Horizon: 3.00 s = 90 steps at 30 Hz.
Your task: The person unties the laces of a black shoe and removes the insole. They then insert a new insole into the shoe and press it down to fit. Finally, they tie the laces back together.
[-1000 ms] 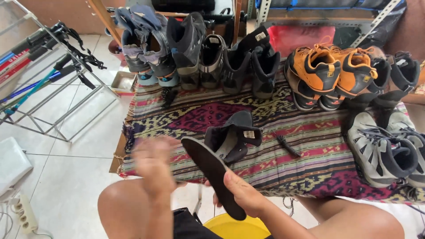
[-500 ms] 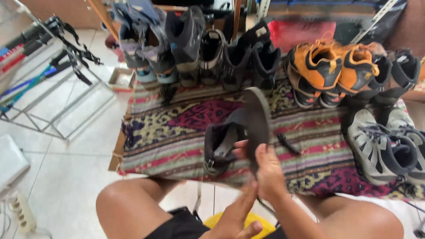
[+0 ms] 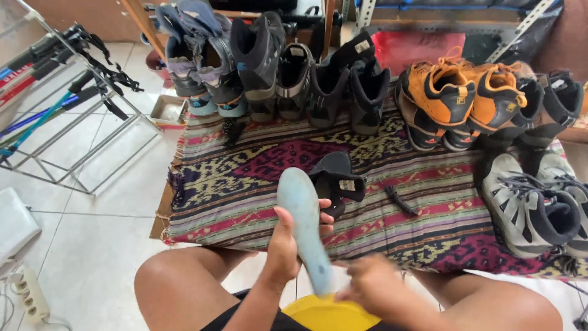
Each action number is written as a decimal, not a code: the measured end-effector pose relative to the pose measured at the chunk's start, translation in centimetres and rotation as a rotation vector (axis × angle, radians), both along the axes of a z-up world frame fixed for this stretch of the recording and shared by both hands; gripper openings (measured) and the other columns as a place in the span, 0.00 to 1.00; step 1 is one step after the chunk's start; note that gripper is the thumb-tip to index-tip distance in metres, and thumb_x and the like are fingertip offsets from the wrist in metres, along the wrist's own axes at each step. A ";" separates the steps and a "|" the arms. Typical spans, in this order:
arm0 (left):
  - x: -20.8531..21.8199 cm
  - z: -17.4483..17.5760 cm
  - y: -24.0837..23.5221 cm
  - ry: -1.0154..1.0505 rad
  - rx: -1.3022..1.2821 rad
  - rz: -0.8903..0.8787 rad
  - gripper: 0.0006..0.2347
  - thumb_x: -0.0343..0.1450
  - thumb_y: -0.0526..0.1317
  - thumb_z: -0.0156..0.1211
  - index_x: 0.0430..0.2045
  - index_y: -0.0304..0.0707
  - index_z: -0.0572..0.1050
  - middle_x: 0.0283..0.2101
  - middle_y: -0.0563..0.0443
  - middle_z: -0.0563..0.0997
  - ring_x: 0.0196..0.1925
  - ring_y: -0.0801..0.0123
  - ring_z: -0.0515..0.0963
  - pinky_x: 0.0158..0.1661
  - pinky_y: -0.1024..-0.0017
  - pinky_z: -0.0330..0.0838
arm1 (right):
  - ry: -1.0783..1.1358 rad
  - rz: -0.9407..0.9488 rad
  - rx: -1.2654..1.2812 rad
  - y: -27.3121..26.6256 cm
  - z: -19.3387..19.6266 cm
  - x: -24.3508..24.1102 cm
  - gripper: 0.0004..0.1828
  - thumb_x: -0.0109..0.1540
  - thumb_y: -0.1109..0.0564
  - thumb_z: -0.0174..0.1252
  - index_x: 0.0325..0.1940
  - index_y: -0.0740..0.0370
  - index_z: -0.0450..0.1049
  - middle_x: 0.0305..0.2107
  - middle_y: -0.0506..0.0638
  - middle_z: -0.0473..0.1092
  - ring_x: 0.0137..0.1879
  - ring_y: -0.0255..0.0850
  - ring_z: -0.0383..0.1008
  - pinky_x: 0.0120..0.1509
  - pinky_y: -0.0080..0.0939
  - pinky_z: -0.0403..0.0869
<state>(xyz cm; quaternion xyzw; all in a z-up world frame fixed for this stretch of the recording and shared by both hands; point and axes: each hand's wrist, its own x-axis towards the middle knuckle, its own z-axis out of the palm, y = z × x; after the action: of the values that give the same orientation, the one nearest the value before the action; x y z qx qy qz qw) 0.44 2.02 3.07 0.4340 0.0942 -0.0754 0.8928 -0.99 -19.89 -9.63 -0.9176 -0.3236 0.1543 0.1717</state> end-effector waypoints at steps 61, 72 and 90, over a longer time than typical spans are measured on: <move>4.0 -9.2 0.3 -0.532 1.573 0.139 0.07 0.57 0.34 0.55 0.26 0.42 0.77 0.22 0.41 0.79 0.24 0.42 0.74 0.27 0.48 0.60 | -0.520 -0.745 0.127 -4.1 -4.0 6.8 0.32 0.62 0.37 0.50 0.64 0.58 0.65 0.67 0.69 0.52 0.73 0.65 0.48 0.67 0.69 0.53; -0.9 -11.2 -3.1 0.298 -0.273 0.186 0.10 0.62 0.27 0.62 0.35 0.26 0.74 0.30 0.38 0.81 0.28 0.57 0.80 0.32 0.64 0.76 | 0.510 -0.782 1.278 0.4 2.3 5.4 0.24 0.64 0.46 0.50 0.56 0.67 0.71 0.50 0.54 0.70 0.55 0.41 0.69 0.63 0.40 0.66; -0.6 -5.4 0.3 0.012 0.482 -0.386 0.47 0.50 0.75 0.50 0.62 0.49 0.61 0.65 0.34 0.64 0.70 0.55 0.60 0.54 0.61 0.69 | 0.866 -0.615 1.274 1.0 4.9 2.1 0.28 0.43 0.69 0.73 0.47 0.73 0.77 0.41 0.57 0.79 0.45 0.46 0.78 0.54 0.48 0.77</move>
<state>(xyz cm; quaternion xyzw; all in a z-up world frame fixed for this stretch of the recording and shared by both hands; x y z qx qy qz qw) -0.17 2.33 -2.35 0.6425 0.0307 -0.2216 0.7329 1.09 -18.90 -4.71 -0.5513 0.0109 0.2273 0.8026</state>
